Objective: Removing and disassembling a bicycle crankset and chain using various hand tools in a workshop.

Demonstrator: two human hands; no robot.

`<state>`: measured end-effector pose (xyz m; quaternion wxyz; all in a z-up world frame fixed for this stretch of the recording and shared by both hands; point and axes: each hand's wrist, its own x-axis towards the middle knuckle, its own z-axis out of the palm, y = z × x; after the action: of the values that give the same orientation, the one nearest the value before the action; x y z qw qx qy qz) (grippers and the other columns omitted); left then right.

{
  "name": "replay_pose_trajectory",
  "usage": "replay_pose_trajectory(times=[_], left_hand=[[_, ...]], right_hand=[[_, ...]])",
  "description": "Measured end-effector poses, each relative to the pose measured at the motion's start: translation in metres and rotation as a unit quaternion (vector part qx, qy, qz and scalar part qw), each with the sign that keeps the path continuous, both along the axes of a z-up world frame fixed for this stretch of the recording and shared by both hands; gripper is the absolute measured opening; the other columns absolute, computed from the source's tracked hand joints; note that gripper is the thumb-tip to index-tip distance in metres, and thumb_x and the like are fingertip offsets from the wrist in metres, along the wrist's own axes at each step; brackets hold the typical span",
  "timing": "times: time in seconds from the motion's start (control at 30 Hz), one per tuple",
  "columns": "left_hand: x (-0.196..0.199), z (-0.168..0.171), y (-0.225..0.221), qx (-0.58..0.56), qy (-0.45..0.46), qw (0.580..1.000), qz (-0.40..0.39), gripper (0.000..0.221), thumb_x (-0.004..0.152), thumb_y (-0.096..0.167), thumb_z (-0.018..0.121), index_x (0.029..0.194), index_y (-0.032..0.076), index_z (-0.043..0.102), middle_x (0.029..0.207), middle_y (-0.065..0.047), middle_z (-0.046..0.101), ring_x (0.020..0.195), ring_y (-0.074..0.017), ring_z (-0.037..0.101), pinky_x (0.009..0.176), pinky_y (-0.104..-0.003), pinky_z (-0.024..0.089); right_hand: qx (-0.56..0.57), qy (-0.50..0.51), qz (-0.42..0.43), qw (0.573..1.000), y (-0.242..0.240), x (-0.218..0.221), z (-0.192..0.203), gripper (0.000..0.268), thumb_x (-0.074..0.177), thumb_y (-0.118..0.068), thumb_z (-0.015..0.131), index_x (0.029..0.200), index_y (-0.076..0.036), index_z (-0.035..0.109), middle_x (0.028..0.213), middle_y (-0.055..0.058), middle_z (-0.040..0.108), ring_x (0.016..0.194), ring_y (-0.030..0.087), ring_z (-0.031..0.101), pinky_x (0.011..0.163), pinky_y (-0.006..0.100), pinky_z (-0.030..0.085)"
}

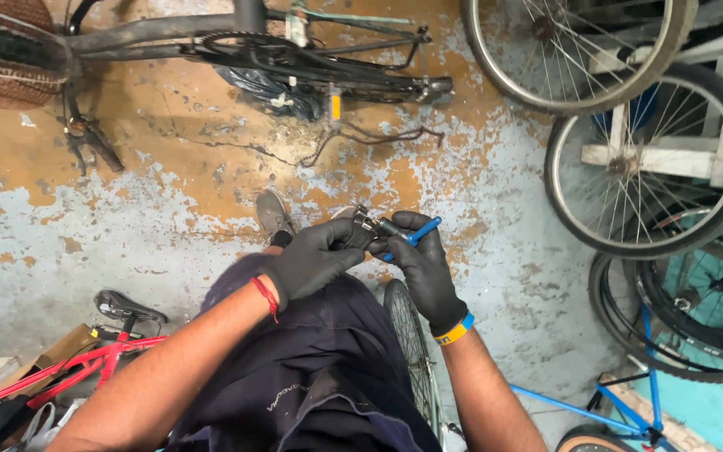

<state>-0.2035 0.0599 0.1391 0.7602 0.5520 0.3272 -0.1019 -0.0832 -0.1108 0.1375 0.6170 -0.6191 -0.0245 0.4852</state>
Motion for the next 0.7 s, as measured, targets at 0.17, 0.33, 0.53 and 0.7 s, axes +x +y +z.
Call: replay_pose_trajectory(times=[0.17,0.33,0.53,0.7], left_hand=[[-0.040,-0.009,0.021,-0.036,0.020,0.999,0.008,0.012,0.089,0.020,0.079,0.091,0.008,0.078,0.072,-0.008,0.070,0.073,-0.0186,0.065,0.074,-0.031,0.052],[-0.077,-0.004,0.057,-0.010,0.050,0.999,-0.015,0.025,0.084,0.033,0.083,0.090,0.010,0.077,0.072,-0.004,0.071,0.073,-0.0180,0.069,0.073,-0.030,0.052],[-0.095,0.050,0.096,-0.005,0.026,1.000,-0.003,0.025,0.088,0.038,0.079,0.093,0.013,0.076,0.072,-0.003,0.072,0.074,-0.0163,0.069,0.075,-0.031,0.052],[-0.118,0.064,0.122,0.016,0.014,0.999,0.041,0.043,0.096,0.053,0.065,0.092,0.012,0.078,0.074,-0.008,0.073,0.082,-0.0253,0.072,0.083,-0.037,0.056]], right_hand=[[-0.087,0.005,0.038,0.995,0.037,-0.017,0.008,0.039,0.102,-0.007,0.062,0.137,0.005,0.050,0.120,0.030,0.070,0.102,0.027,0.076,0.093,0.041,0.064],[-0.127,0.030,0.050,0.990,0.080,-0.046,0.032,0.035,0.101,-0.010,0.062,0.131,0.007,0.058,0.107,0.029,0.073,0.094,0.033,0.078,0.085,0.046,0.066],[-0.091,0.000,0.020,0.996,0.109,-0.060,0.051,0.031,0.101,-0.008,0.060,0.128,0.007,0.062,0.105,0.028,0.074,0.094,0.036,0.078,0.085,0.049,0.066],[-0.007,0.025,0.005,1.000,0.136,-0.070,0.048,0.031,0.099,-0.005,0.062,0.129,0.002,0.060,0.107,0.023,0.074,0.096,0.034,0.078,0.086,0.046,0.067]])
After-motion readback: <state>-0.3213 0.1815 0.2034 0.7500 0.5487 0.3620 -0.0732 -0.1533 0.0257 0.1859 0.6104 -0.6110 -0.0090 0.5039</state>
